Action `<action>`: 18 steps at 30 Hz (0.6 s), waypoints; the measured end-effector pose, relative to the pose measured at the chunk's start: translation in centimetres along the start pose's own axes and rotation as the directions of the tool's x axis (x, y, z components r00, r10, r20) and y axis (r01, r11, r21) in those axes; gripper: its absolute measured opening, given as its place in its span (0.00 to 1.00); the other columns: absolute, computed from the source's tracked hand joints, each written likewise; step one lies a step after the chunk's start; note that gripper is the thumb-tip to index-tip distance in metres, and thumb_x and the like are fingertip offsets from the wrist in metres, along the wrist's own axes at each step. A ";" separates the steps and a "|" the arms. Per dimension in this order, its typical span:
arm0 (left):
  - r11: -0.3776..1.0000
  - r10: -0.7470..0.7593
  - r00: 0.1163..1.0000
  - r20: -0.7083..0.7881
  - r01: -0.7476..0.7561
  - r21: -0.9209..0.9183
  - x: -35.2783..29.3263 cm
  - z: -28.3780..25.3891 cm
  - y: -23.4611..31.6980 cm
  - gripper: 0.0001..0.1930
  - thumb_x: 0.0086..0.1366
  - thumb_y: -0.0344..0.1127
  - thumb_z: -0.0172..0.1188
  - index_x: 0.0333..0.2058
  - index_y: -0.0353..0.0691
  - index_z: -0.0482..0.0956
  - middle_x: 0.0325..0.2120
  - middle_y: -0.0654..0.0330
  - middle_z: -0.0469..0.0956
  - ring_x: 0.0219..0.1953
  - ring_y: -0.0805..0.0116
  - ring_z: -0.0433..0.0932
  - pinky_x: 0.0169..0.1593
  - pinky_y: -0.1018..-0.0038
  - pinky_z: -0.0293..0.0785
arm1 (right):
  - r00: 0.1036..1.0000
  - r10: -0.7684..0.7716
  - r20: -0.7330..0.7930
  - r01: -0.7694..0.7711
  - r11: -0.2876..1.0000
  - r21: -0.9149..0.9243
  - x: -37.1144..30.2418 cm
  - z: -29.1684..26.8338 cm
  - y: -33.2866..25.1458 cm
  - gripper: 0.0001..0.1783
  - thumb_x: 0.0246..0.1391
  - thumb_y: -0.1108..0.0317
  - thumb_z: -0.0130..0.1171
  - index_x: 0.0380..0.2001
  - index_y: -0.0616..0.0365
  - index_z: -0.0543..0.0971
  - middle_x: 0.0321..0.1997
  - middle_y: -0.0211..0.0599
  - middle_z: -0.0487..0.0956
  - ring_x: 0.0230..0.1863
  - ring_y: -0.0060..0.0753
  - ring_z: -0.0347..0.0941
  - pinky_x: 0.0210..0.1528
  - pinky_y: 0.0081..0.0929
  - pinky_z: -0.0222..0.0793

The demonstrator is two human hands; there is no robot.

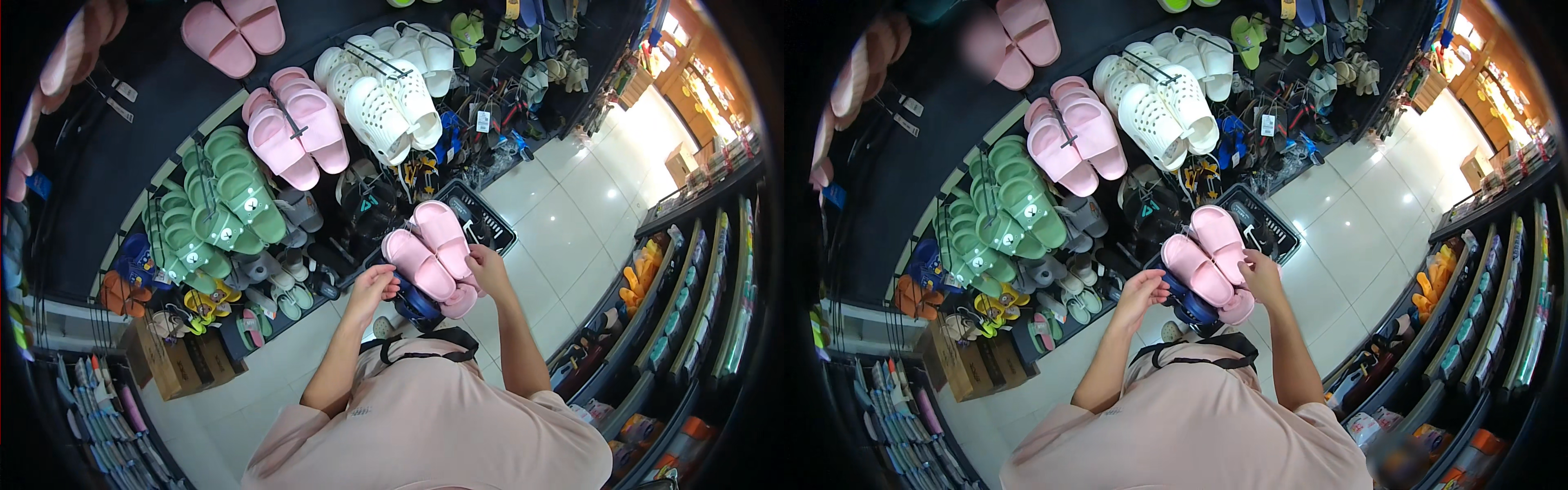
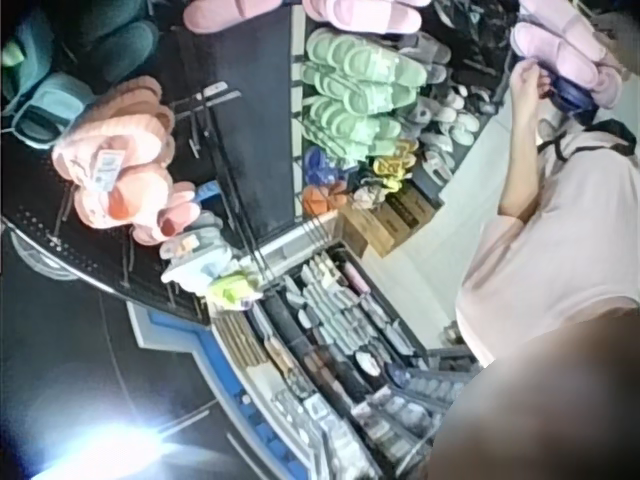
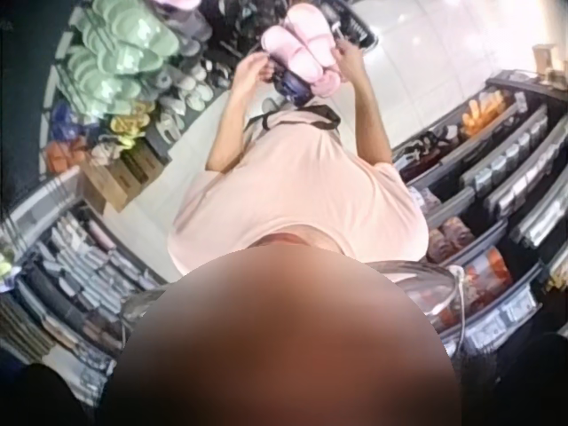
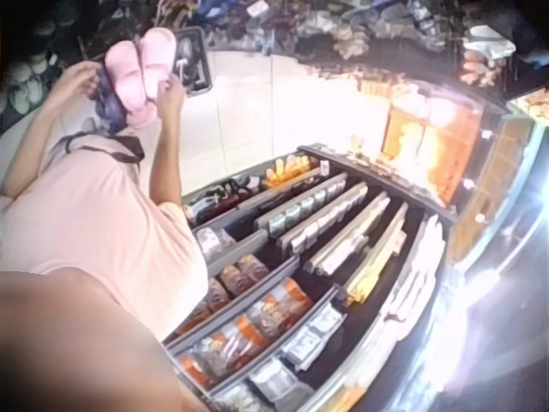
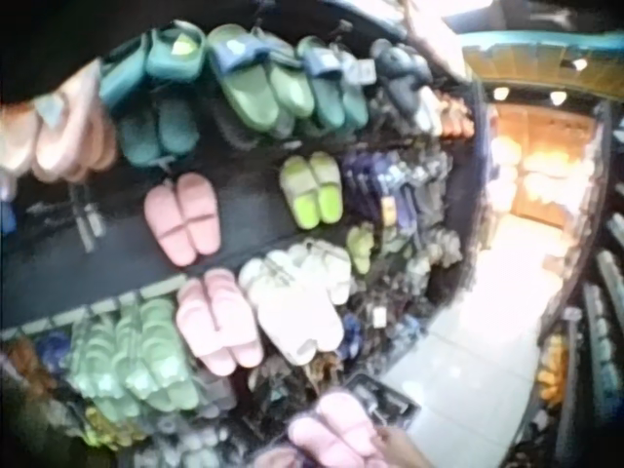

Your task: Organizing and inspecting various sandals and slippers on a retail shelf and placing some in a shopping basket.

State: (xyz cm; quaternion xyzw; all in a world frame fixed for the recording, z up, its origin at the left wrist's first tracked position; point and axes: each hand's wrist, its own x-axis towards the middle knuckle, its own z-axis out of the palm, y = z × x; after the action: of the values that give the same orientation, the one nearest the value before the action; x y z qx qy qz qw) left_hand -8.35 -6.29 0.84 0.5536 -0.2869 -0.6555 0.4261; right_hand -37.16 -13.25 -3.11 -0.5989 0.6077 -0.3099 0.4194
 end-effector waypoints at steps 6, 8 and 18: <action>0.999 -0.002 1.000 0.001 0.002 0.032 -0.3 0.5 -0.3 0.15 0.69 0.36 0.55 0.50 0.35 0.75 0.36 0.59 0.79 0.36 0.74 0.77 0.41 0.78 0.75 | 0.998 -0.011 0.060 0.017 0.995 -0.094 2.7 6.5 4.8 0.29 0.48 0.64 0.66 0.52 0.67 0.75 0.41 0.54 0.82 0.40 0.43 0.81 0.43 0.33 0.75; 0.999 -0.003 1.000 -0.014 0.003 0.037 -0.7 0.0 -0.8 0.15 0.69 0.36 0.55 0.50 0.35 0.75 0.36 0.59 0.79 0.36 0.74 0.77 0.41 0.78 0.75 | 1.000 0.006 -0.008 -0.007 0.986 -0.166 3.2 8.5 3.9 0.29 0.46 0.64 0.68 0.51 0.66 0.75 0.37 0.51 0.82 0.37 0.41 0.81 0.41 0.36 0.75; 0.994 -0.017 0.999 -0.037 0.021 0.109 -1.2 -2.2 -2.3 0.16 0.70 0.37 0.55 0.51 0.35 0.74 0.36 0.60 0.80 0.36 0.73 0.78 0.41 0.77 0.75 | 0.971 -0.078 -0.228 0.036 0.982 -0.186 4.2 12.1 5.0 0.10 0.50 0.68 0.62 0.25 0.65 0.76 0.26 0.53 0.77 0.30 0.55 0.75 0.34 0.45 0.67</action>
State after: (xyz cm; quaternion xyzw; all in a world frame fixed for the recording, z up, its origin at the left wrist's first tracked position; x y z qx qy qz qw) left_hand -6.77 -3.95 -0.99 0.5905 -0.3095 -0.6326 0.3941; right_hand -28.61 -15.40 -13.62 -0.6110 0.6609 -0.3340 0.2799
